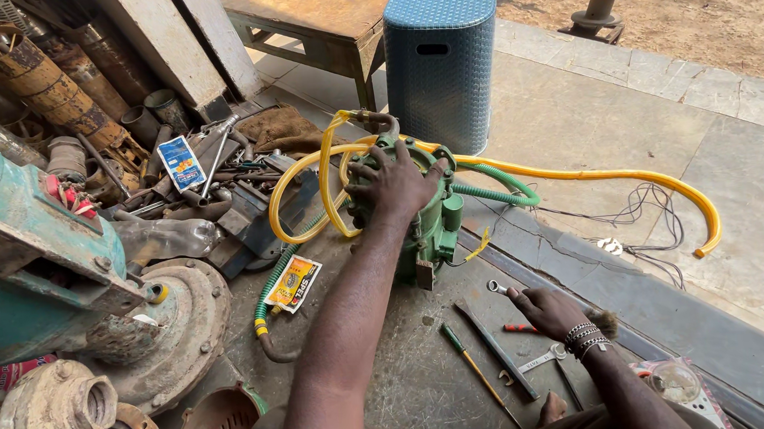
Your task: The person sits on the floor of a repair workshop and cleans a green electric water pump. They unscrew a fastener by hand, brush dust off the pump body with a wire brush, remove the rear fan cover, brush the fan blades and cover, then reattach the cover to the pump.
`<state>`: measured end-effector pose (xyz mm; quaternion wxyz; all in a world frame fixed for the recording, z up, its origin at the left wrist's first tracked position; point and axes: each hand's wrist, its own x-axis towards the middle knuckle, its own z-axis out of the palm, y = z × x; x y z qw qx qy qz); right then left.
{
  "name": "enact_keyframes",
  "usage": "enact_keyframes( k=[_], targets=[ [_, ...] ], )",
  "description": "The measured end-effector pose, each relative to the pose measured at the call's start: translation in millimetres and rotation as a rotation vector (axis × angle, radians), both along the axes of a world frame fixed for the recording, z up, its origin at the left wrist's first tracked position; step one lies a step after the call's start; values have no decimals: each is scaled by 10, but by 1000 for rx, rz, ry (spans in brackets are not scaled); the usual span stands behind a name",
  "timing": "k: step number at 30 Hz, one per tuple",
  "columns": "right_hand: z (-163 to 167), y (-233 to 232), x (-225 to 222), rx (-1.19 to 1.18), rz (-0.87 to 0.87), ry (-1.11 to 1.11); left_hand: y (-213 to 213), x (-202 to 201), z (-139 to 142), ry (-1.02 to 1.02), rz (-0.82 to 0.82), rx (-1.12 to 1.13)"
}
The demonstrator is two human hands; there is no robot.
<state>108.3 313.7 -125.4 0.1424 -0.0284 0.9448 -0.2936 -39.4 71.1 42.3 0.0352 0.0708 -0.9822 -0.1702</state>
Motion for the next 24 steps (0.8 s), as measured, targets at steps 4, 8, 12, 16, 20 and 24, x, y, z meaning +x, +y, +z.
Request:
enact_keyframes(
  k=[4, 8, 12, 16, 20, 24],
  targets=[
    [-27, 3, -6, -7, 15, -39, -163, 234, -77, 67, -230, -181],
    [-18, 13, -5, -26, 115, 56, -349, 198, -10, 73, -407, -244],
    [-27, -4, 22, -27, 116, 87, -399, 132, 40, 40, -501, -283],
    [57, -27, -32, -199, 116, 288, -277, 194, -73, 35, -441, -370],
    [495, -80, -416, -53, 74, 501, -281, 285, -148, 215, -449, -399],
    [1177, -237, -1064, 225, 172, 677, -335, 318, -98, 111, -436, -359]
  ],
)
